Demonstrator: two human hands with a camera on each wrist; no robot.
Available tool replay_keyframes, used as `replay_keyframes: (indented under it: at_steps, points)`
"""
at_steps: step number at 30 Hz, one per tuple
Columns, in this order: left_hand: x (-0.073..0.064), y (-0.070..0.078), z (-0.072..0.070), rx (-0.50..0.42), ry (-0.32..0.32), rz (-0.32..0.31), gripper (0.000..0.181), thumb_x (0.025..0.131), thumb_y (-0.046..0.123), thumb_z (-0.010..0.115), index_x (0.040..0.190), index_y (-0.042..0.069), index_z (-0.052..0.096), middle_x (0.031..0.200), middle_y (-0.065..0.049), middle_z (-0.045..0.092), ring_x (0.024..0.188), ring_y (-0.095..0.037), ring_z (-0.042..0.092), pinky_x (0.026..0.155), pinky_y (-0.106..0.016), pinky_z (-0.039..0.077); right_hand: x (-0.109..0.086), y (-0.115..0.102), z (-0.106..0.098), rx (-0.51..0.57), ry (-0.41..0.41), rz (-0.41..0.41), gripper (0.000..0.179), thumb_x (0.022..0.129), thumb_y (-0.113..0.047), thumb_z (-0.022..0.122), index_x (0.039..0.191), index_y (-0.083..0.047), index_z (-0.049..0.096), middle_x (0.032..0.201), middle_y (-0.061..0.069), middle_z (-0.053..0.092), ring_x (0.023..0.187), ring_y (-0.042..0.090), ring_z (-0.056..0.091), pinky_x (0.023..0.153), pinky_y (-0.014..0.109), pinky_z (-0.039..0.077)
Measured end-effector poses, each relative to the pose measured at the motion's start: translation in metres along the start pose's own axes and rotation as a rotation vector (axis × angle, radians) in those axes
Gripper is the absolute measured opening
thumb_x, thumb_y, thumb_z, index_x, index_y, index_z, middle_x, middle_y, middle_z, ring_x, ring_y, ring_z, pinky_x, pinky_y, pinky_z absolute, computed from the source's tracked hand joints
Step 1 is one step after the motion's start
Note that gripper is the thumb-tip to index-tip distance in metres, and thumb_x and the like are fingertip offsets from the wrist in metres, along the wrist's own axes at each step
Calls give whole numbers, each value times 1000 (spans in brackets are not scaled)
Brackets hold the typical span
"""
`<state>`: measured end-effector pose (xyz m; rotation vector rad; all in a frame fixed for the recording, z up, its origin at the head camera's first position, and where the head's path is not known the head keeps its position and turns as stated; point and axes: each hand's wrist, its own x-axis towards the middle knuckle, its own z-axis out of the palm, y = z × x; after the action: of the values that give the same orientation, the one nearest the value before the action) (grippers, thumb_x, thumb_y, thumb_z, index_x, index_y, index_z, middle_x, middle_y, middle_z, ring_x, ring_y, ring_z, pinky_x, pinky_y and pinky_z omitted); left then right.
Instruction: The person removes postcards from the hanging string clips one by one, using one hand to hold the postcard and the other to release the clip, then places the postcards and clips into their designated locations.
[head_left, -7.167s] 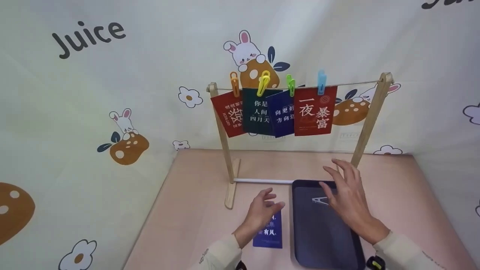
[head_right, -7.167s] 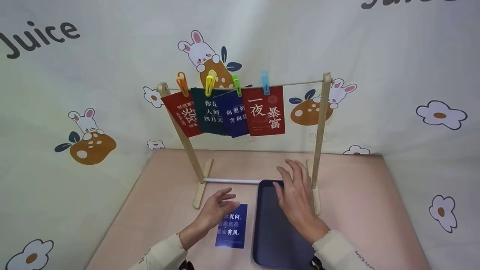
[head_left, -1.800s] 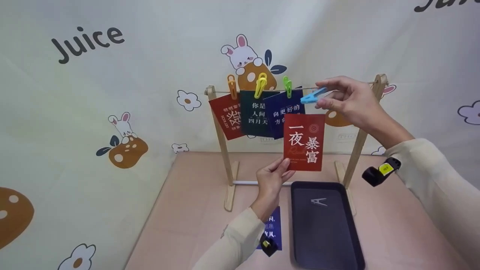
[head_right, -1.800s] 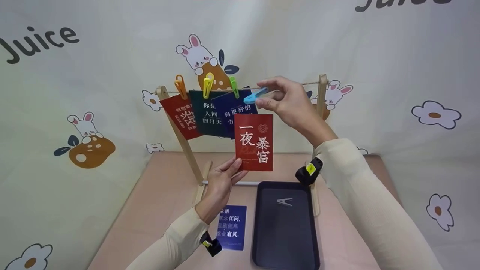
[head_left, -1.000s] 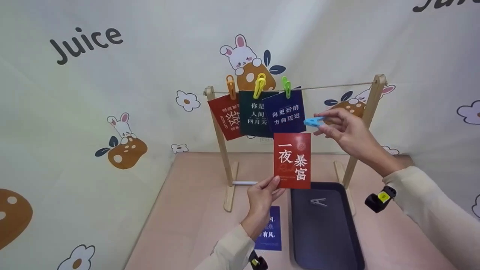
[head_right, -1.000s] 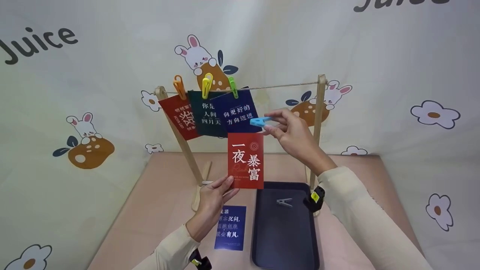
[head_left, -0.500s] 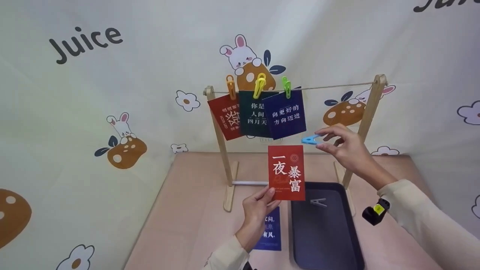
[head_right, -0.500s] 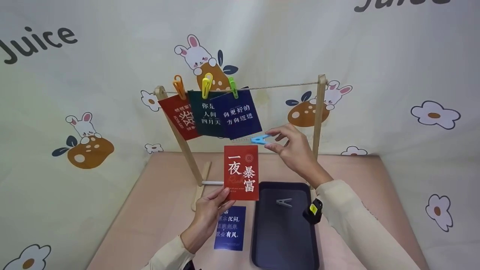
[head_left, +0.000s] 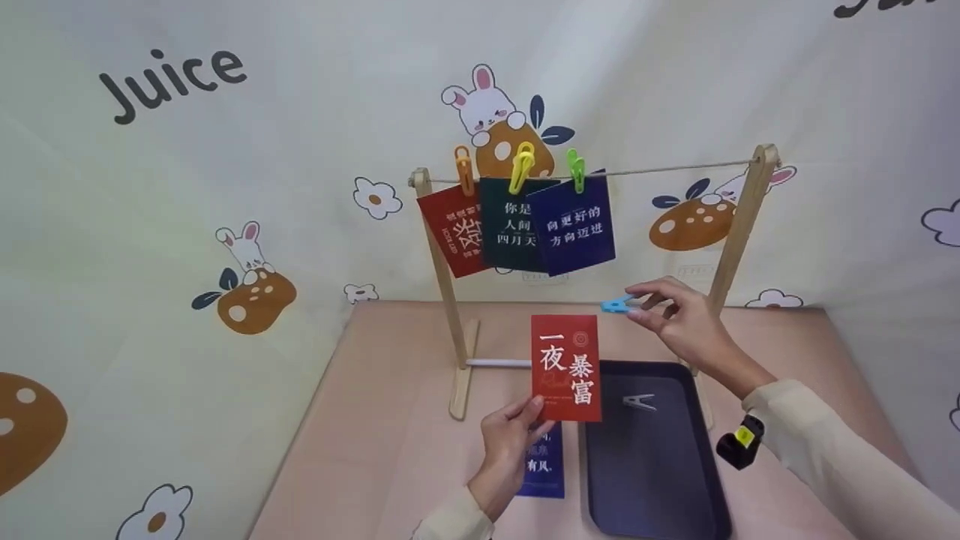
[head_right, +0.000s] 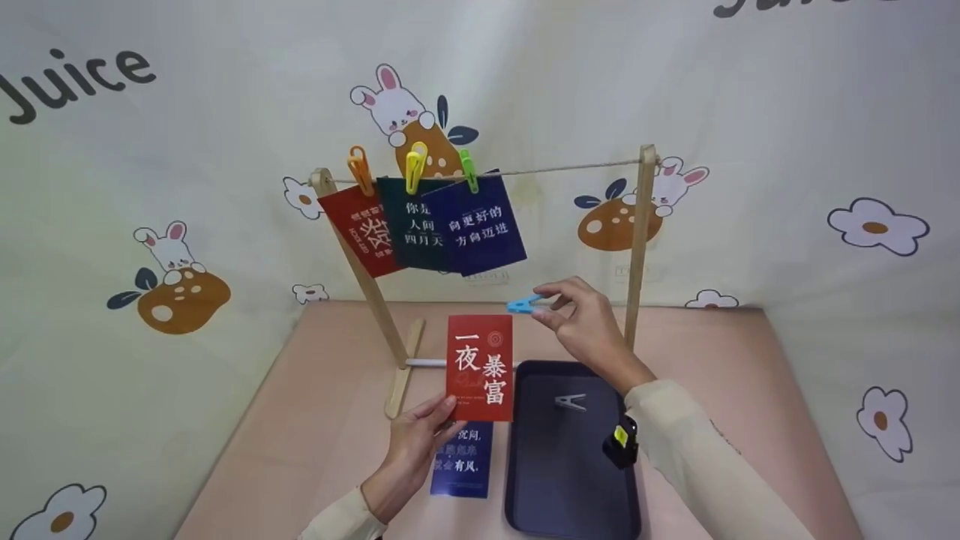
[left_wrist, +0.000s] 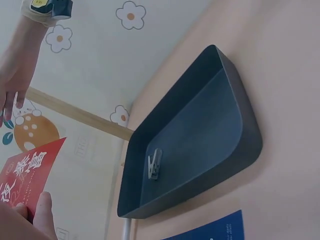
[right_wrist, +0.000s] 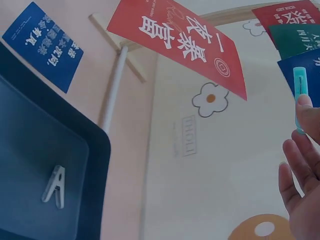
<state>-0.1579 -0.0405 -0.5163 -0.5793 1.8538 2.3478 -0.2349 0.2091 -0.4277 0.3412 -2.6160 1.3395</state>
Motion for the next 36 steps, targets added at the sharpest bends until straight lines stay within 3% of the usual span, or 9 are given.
replay_keyframes:
  at_steps: [13, 21, 25, 28, 32, 36]
  points:
    - [16, -23, -23, 12, 91, -65, 46, 94, 18, 68, 130, -9, 59, 124, -28, 67, 102, -29, 74, 80, -30, 63, -20, 39, 23, -21, -13, 36, 32, 90, -19, 76, 121, -11, 71, 113, 8, 70, 89, 12, 62, 71, 18, 52]
    - [25, -38, -42, -56, 116, -61, 41, 94, 8, 68, 124, -17, 59, 105, -30, 72, 90, -24, 75, 76, -31, 64, -30, 55, 35, -57, -20, 96, 33, 88, -10, 76, 121, -7, 71, 110, 13, 70, 92, 23, 65, 64, 18, 54]
    - [27, -46, -46, -29, 121, -68, 37, 93, 5, 68, 121, -19, 61, 95, -21, 75, 83, -18, 72, 74, -30, 64, -36, 61, 41, -125, -25, 91, 33, 89, -10, 75, 121, -4, 70, 112, 15, 70, 91, 24, 67, 63, 18, 52]
    - [27, -53, -48, 7, 123, -77, 38, 93, 3, 67, 123, -19, 58, 99, -26, 74, 85, -20, 73, 75, -31, 64, -42, 66, 47, -182, -38, 83, 33, 89, -10, 75, 120, -2, 70, 111, 14, 70, 83, 19, 67, 61, 20, 52]
    - [26, -61, -52, 39, 124, -75, 42, 93, 2, 67, 126, -21, 54, 100, -28, 73, 84, -20, 73, 76, -30, 64, -51, 73, 54, -250, -47, 87, 33, 87, -12, 77, 118, -1, 71, 108, 13, 70, 79, 15, 64, 63, 25, 53]
    - [28, -64, -55, 84, 150, -110, 43, 94, 6, 68, 127, -18, 55, 99, -24, 74, 81, -16, 72, 75, -29, 64, -60, 79, 62, -319, -42, 80, 32, 86, -12, 78, 116, -1, 72, 109, 15, 71, 87, 25, 69, 73, 42, 59]
